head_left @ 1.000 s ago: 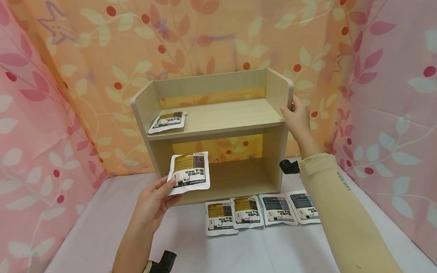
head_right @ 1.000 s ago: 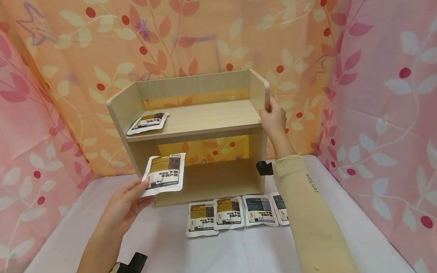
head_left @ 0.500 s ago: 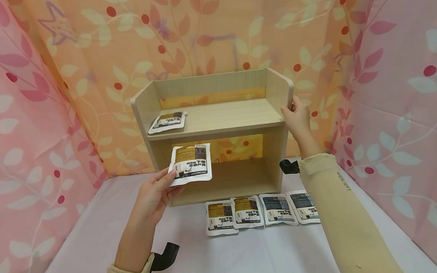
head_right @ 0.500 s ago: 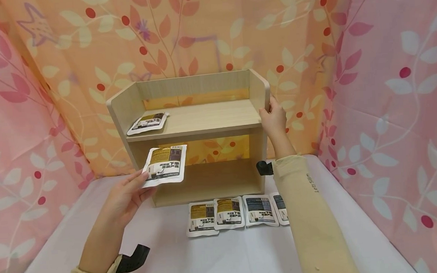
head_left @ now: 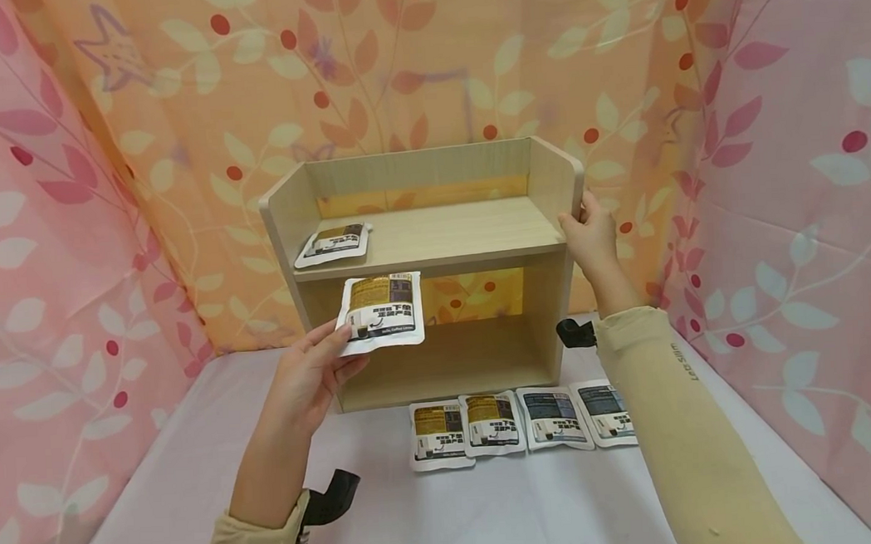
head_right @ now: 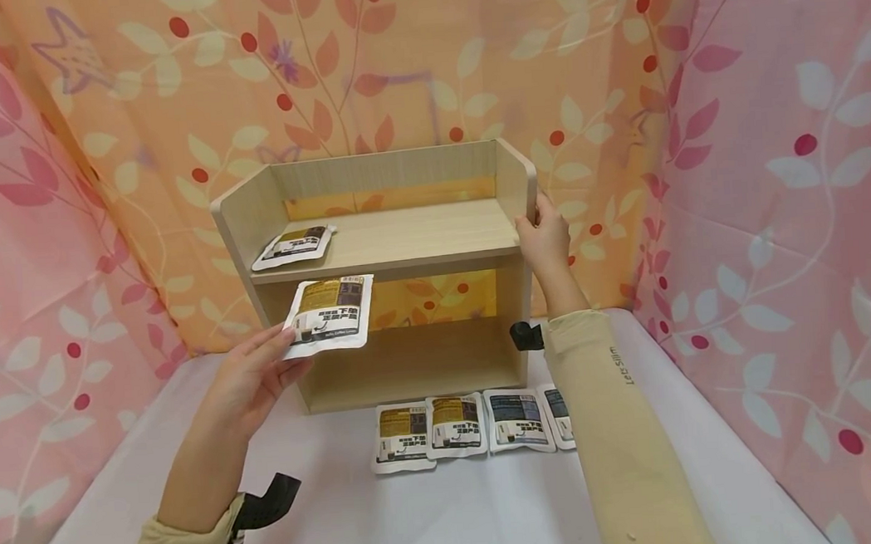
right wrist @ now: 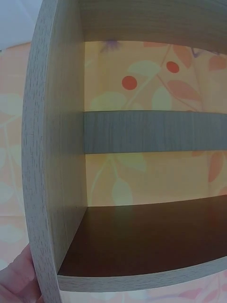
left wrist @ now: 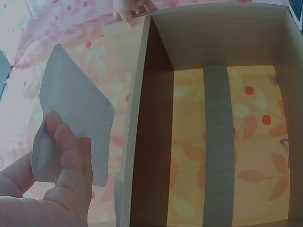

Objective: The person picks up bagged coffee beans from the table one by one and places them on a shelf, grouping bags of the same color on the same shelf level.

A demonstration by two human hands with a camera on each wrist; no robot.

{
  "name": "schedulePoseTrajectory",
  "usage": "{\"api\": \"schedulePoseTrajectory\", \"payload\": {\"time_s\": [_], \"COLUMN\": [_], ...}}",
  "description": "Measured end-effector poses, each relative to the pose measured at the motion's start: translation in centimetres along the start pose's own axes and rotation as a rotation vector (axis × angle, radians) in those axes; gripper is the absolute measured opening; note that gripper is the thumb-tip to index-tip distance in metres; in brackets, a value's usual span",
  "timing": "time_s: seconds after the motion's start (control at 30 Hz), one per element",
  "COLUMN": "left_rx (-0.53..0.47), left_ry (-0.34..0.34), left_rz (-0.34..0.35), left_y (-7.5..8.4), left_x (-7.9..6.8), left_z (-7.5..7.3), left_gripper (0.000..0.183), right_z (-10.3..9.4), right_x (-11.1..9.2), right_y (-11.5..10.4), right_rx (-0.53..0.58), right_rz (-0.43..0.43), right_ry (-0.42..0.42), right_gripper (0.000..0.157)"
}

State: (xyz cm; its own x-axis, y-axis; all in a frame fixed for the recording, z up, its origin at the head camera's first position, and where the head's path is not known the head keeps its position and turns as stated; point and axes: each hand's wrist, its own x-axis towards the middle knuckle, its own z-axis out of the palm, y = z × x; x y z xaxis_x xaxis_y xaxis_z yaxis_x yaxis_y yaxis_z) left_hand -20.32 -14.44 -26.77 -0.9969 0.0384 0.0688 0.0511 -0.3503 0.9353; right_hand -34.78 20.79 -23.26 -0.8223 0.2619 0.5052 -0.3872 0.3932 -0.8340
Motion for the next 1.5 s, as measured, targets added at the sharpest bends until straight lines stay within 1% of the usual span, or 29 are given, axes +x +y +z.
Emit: {"api": "schedulePoseTrajectory", "payload": {"time_s": [0.13,0.27,0.43,0.5,0.63,0.7,0.77,0.87,1.0,1.2,1.37,1.43,1.5], "left_rx": [0.002,-0.011,-0.039,-0.041,-0.034,-0.033,-0.041,-0.072,-0.108,-0.108,-0.132,-0.146,-0.154], "left_ry": [-0.009,-0.002,0.004,0.005,0.016,0.02,0.018,0.011,0.008,-0.003,-0.017,-0.021,-0.023], "left_rz": [0.019,0.013,0.0,-0.002,-0.008,-0.011,-0.013,-0.015,-0.034,-0.057,-0.074,-0.085,-0.089], "left_y": [0.4,0.7,0.9,1.0,1.0,1.0,1.0,0.9,0.9,1.0,1.1,1.0,0.9], "left_x": [0.3,0.5,1.0,1.2,1.7,2.0,2.3,2.8,3.5,4.7,5.1,5.2,5.2], "left_z": [0.2,0.5,0.9,1.0,1.2,1.3,1.5,1.8,2.2,2.5,2.5,2.5,2.7], "left_gripper": [0.038,0.039,0.028,0.028,0.037,0.038,0.035,0.026,0.017,0.014,0.008,0.01,0.018], "right_z": [0.1,0.2,0.2,0.3,0.4,0.5,0.5,0.4,0.1,0.2,0.7,0.9,1.0], "right_x": [0.0,0.0,-0.1,-0.1,-0.1,-0.1,0.0,0.0,-0.1,-0.3,-0.4,-0.5,-0.5], "right_y": [0.0,0.0,-0.1,-0.1,-0.1,0.0,0.0,0.1,0.1,0.2,0.3,0.4,0.5], "right_rx": [0.004,0.003,0.003,0.003,0.0,0.0,-0.005,-0.024,-0.03,-0.019,-0.027,-0.027,-0.023], "right_rz": [-0.007,-0.01,-0.012,-0.012,-0.012,-0.011,-0.005,0.006,0.013,0.011,0.006,0.008,0.012], "right_ry": [0.0,0.001,-0.002,-0.002,0.0,0.0,0.001,0.009,0.018,0.019,0.024,0.021,0.013], "right_gripper": [0.036,0.036,0.036,0.036,0.035,0.034,0.033,0.032,0.031,0.028,0.024,0.023,0.025]}}
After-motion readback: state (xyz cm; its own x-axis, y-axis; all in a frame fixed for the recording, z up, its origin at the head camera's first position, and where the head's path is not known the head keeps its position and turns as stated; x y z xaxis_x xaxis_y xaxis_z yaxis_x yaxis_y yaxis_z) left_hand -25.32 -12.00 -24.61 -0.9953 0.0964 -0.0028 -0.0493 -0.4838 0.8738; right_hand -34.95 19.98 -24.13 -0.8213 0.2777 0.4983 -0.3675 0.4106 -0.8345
